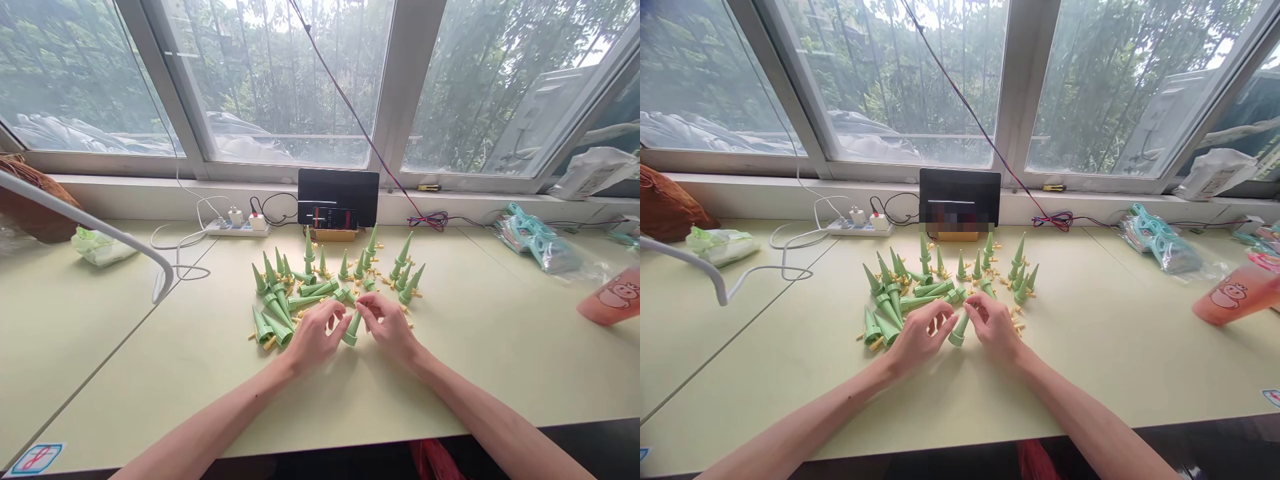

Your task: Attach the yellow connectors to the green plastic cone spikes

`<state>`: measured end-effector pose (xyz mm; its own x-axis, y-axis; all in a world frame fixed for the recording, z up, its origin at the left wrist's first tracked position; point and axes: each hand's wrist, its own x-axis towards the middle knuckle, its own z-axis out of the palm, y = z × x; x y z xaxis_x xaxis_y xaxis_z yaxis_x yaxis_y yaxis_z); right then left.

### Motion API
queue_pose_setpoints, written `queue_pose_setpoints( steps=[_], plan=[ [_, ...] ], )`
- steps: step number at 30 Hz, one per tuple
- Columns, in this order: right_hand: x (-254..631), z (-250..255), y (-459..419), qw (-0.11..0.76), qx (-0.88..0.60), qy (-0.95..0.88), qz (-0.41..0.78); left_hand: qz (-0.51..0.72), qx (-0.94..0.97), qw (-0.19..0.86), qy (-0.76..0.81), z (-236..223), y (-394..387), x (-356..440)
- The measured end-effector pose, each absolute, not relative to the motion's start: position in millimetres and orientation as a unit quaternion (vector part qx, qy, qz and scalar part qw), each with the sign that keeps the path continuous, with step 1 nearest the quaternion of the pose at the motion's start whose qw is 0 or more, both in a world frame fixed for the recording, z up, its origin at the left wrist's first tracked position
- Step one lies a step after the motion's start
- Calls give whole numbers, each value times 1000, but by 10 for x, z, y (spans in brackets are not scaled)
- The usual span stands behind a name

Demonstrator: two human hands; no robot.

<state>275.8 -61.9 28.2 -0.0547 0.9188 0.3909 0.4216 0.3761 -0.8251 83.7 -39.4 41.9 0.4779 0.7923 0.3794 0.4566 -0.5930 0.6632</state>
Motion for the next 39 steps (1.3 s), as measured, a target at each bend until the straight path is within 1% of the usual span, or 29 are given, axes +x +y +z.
queue_pose_setpoints(
  steps=[3,10,14,20,23,27,30,35,39],
  plan=[
    [2750,283,-623,491,-483,-677,260,330,811,304,376,434,-403,841],
    [2744,294,-622,507,-459,-686,246,300,741,502,331,439,-409,859],
    [2741,311,-629,495,-449,-705,237,278,722,551,314,456,-407,852],
    [2740,284,-628,485,-457,-707,236,287,733,525,323,452,-411,864],
    [2746,267,-612,507,-478,-678,234,306,744,491,336,429,-424,877],
    [2748,250,-590,558,-498,-628,214,313,762,445,352,405,-437,892],
    [2715,214,-598,569,-515,-606,209,324,774,402,367,387,-427,896],
    [2628,202,-645,540,-509,-647,174,357,775,355,381,343,-382,891],
    [2603,336,-684,474,-492,-708,178,365,774,332,398,312,-344,884]
  ],
)
